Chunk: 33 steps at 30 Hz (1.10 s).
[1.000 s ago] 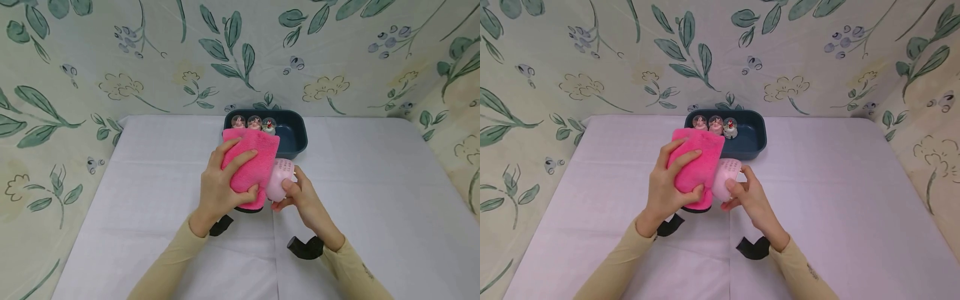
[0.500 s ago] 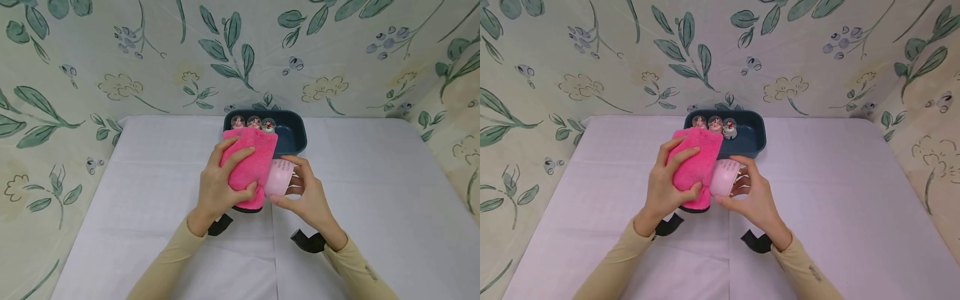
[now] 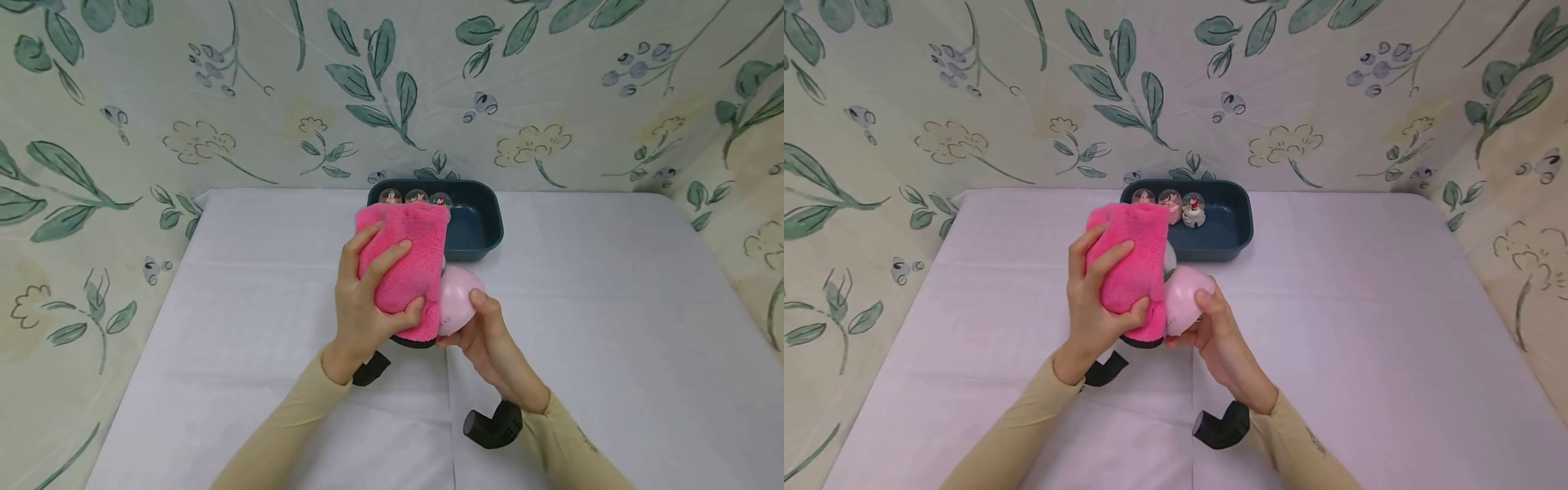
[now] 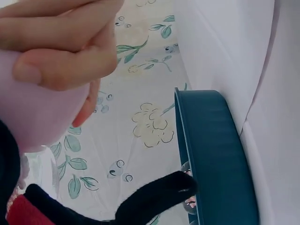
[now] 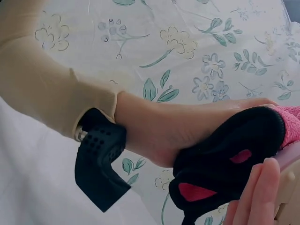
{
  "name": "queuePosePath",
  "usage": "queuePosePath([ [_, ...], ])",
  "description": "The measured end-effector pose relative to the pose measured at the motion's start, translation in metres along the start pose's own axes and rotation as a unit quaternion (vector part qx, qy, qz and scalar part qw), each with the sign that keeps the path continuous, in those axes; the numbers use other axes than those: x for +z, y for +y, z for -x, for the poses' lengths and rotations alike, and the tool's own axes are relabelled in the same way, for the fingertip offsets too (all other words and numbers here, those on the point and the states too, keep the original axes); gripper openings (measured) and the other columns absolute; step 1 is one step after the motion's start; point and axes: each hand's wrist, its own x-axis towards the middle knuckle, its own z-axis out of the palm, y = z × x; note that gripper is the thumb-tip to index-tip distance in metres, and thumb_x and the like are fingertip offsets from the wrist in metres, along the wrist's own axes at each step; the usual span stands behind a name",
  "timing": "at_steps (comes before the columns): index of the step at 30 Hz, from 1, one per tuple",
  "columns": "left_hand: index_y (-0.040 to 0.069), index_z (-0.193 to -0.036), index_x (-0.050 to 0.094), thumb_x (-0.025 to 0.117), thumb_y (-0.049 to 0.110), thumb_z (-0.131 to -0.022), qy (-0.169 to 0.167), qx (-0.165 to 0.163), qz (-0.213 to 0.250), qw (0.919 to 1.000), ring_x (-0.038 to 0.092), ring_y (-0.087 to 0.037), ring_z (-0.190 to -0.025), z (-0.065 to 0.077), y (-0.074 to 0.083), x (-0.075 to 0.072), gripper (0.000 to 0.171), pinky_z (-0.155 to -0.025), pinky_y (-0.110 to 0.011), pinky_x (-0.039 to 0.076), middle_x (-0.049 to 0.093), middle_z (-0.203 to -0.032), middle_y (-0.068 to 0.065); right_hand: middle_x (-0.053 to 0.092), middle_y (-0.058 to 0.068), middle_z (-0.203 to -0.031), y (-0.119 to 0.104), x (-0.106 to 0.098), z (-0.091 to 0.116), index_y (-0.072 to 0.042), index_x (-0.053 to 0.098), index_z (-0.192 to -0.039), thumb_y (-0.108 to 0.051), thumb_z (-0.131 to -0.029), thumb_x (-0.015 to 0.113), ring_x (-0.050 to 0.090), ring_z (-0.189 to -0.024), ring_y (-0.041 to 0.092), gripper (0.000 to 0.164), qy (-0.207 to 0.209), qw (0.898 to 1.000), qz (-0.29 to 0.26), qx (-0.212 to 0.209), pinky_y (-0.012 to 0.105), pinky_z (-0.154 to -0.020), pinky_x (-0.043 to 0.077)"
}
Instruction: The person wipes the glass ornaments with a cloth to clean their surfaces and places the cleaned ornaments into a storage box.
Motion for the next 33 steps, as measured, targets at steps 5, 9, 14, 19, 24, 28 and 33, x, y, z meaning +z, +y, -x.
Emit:
queuePosePath([
  [5, 0.020, -0.125, 0.057, 0.073, 0.031, -0.072, 0.014, -0.010, 0.036, 0.9992, 0.041, -0.034, -0.124, -0.002, -0.001, 0.001, 0.056, -0.085, -0.042, 0.052, 0.041, -0.136, -0.015, 0.052, 0.006, -0.112, 0.005, -0.001, 0.002, -0.014, 0.037, -0.130, -0.044, -0.099, 0.032, 0.061, -0.087, 0.016, 0.044, -0.038, 0.990, -0.133, 0.032, 0.022, -0.071, 0.054],
  [9, 0.015, -0.123, 0.057, 0.075, 0.029, -0.070, 0.009, -0.017, 0.049, 0.9986, 0.038, -0.034, -0.126, -0.005, -0.002, -0.003, 0.058, -0.085, -0.042, 0.051, 0.039, -0.137, -0.016, 0.051, 0.007, -0.111, 0.008, -0.003, 0.002, -0.015, 0.034, -0.132, -0.048, -0.097, 0.032, 0.062, -0.084, 0.016, 0.048, -0.042, 0.981, -0.183, 0.056, 0.022, -0.074, 0.054],
  [14, 0.010, -0.122, 0.056, 0.073, 0.038, -0.075, 0.015, -0.048, 0.064, 0.9967, 0.036, -0.031, -0.128, -0.006, -0.004, -0.008, 0.057, -0.085, -0.041, 0.051, 0.038, -0.139, -0.016, 0.047, 0.007, -0.119, 0.008, -0.006, 0.004, -0.017, 0.028, -0.137, -0.051, -0.097, 0.030, 0.060, -0.091, 0.019, 0.053, -0.050, 0.979, -0.184, 0.068, 0.026, -0.081, 0.053],
  [19, 0.011, -0.126, 0.054, 0.069, 0.043, -0.078, 0.025, -0.100, 0.077, 0.9916, 0.037, -0.028, -0.128, -0.004, -0.006, -0.014, 0.059, -0.085, -0.041, 0.051, 0.038, -0.140, -0.010, 0.042, 0.009, -0.129, 0.003, -0.010, 0.005, -0.020, 0.024, -0.141, -0.051, -0.095, 0.033, 0.054, -0.106, 0.024, 0.056, -0.057, 0.982, -0.172, 0.057, 0.031, -0.089, 0.048],
  [24, 0.011, -0.130, 0.051, 0.069, 0.042, -0.078, 0.020, -0.131, 0.095, 0.9866, 0.038, -0.026, -0.127, -0.004, -0.006, -0.019, 0.063, -0.084, -0.041, 0.051, 0.038, -0.141, -0.007, 0.037, 0.010, -0.137, -0.002, -0.013, 0.007, -0.024, 0.022, -0.145, -0.046, -0.094, 0.037, 0.044, -0.121, 0.028, 0.057, -0.053, 0.984, -0.166, 0.041, 0.036, -0.093, 0.047],
  [28, 0.012, -0.130, 0.051, 0.068, 0.048, -0.079, 0.015, -0.134, 0.097, 0.9861, 0.038, -0.026, -0.127, -0.004, -0.007, -0.020, 0.065, -0.084, -0.040, 0.050, 0.038, -0.140, -0.007, 0.040, 0.008, -0.134, -0.003, -0.014, 0.009, -0.023, 0.025, -0.143, -0.042, -0.093, 0.041, 0.044, -0.118, 0.026, 0.056, -0.068, 0.985, -0.156, 0.030, 0.041, -0.095, 0.046],
  [33, 0.013, -0.131, 0.051, 0.067, 0.050, -0.080, 0.012, -0.141, 0.093, 0.9856, 0.038, -0.025, -0.126, -0.002, -0.008, -0.023, 0.065, -0.086, -0.039, 0.049, 0.039, -0.139, -0.005, 0.044, 0.009, -0.132, -0.004, -0.017, 0.008, -0.018, 0.028, -0.144, -0.037, -0.091, 0.046, 0.054, -0.113, 0.031, 0.058, -0.119, 0.984, -0.132, 0.014, 0.046, -0.097, 0.044],
])
